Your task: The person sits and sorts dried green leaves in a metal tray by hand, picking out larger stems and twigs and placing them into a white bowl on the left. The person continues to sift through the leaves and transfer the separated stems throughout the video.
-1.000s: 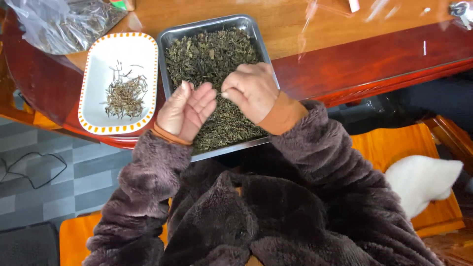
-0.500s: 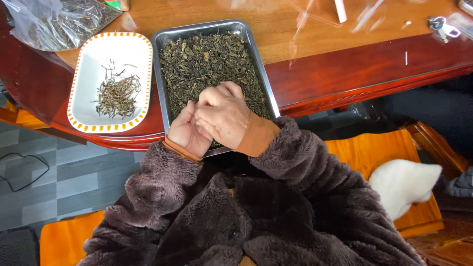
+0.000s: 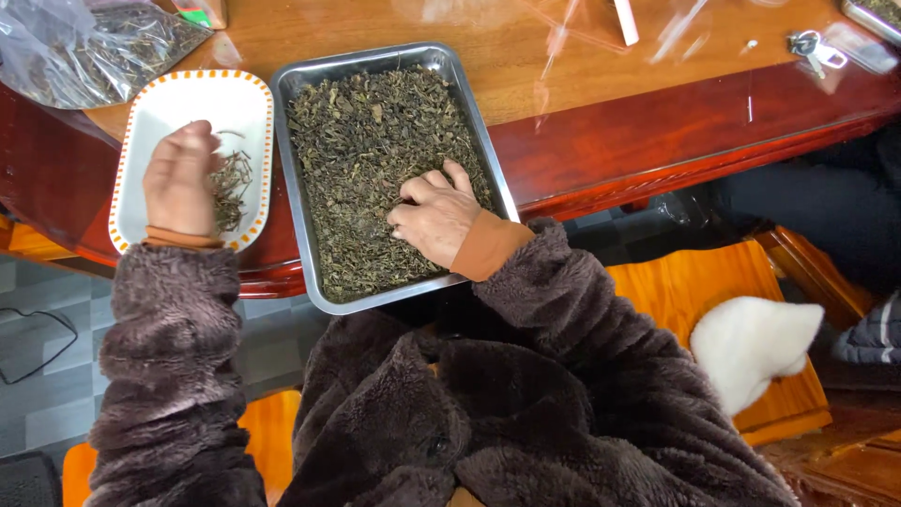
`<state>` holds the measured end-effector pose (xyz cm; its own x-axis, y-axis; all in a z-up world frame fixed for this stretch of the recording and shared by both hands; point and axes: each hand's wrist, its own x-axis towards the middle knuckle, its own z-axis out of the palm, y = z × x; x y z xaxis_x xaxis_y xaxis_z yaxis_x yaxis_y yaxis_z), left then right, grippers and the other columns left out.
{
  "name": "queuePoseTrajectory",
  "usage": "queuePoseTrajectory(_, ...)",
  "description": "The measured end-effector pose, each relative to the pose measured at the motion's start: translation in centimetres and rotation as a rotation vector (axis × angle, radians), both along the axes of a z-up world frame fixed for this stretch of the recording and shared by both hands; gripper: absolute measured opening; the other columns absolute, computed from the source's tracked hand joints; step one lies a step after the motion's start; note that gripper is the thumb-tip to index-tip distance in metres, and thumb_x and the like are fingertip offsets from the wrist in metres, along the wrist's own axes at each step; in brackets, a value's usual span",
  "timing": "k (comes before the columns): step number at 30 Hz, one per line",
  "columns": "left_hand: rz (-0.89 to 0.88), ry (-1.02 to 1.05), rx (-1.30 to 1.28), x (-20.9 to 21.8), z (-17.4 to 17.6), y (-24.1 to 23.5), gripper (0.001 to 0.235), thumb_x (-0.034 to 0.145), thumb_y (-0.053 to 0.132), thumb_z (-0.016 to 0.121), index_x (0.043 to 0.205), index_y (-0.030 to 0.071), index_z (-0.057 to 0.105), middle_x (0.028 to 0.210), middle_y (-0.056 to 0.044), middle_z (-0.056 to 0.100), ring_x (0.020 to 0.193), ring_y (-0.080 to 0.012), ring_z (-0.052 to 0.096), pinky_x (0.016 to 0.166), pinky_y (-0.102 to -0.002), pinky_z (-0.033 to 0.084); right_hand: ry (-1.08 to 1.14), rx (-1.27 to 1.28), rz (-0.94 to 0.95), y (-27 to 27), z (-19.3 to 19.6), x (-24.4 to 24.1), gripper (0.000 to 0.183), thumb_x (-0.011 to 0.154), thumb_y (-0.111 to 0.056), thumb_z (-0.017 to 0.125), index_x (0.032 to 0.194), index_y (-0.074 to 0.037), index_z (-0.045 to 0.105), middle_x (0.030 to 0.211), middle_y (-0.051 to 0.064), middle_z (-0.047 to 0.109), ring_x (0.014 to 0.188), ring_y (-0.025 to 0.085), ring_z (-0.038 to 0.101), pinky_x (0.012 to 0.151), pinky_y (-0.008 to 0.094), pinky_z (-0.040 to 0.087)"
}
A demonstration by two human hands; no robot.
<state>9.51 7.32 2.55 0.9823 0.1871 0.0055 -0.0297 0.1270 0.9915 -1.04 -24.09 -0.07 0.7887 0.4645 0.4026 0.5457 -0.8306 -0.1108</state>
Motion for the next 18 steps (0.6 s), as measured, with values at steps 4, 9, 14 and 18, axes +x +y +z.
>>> queuePoseTrajectory(4,0.021,-0.406,1.083,-1.2,-1.6,-0.2,0.050,0.095,0.033,0.076,0.139,0.010,0.067,0.138,-0.024,0.060,0.122,-0.0422,0.055,0.101,-0.056,0.034,0.131,-0.052,-0.006,-0.6,0.7,0.1,0.018,0.098,-0.036,0.064,0.085,-0.028,0.074,0.096,-0.005,0.059,0.101,0.024,0.052,0.115,0.059,0.017)
queuePoseTrajectory(9,-0.024,-0.663,1.322,-6.6,2.6,-7.9,0.019,0.097,0.028,0.084,0.115,0.024,0.081,0.110,-0.008,0.077,0.108,-0.0283,0.070,0.099,-0.046,0.044,0.202,-0.020,-0.074,-1.6,0.4,0.5,0.013,0.098,-0.034,0.064,0.088,-0.029,0.070,0.094,-0.004,0.068,0.105,0.021,0.058,0.113,0.063,0.020)
queuePoseTrajectory(14,-0.516,-0.333,1.635,-6.2,0.0,-13.5,0.026,0.093,0.048,0.065,0.113,0.035,0.075,0.104,0.000,0.073,0.108,-0.0221,0.065,0.105,-0.049,0.037,0.192,-0.048,-0.253,-1.4,2.7,-0.3,0.025,0.093,-0.040,0.073,0.098,-0.016,0.072,0.091,0.006,0.069,0.100,0.026,0.061,0.114,0.061,0.016)
queuePoseTrajectory(18,-0.606,-0.231,1.748,-5.1,-1.2,-14.0,0.042,0.096,0.056,0.057,0.130,0.033,0.068,0.116,-0.007,0.071,0.117,-0.0262,0.062,0.107,-0.053,0.035,0.310,-0.124,-0.315,-0.7,2.6,0.3,0.038,0.093,-0.051,0.068,0.098,-0.014,0.072,0.089,0.008,0.070,0.097,0.027,0.064,0.115,0.064,0.013)
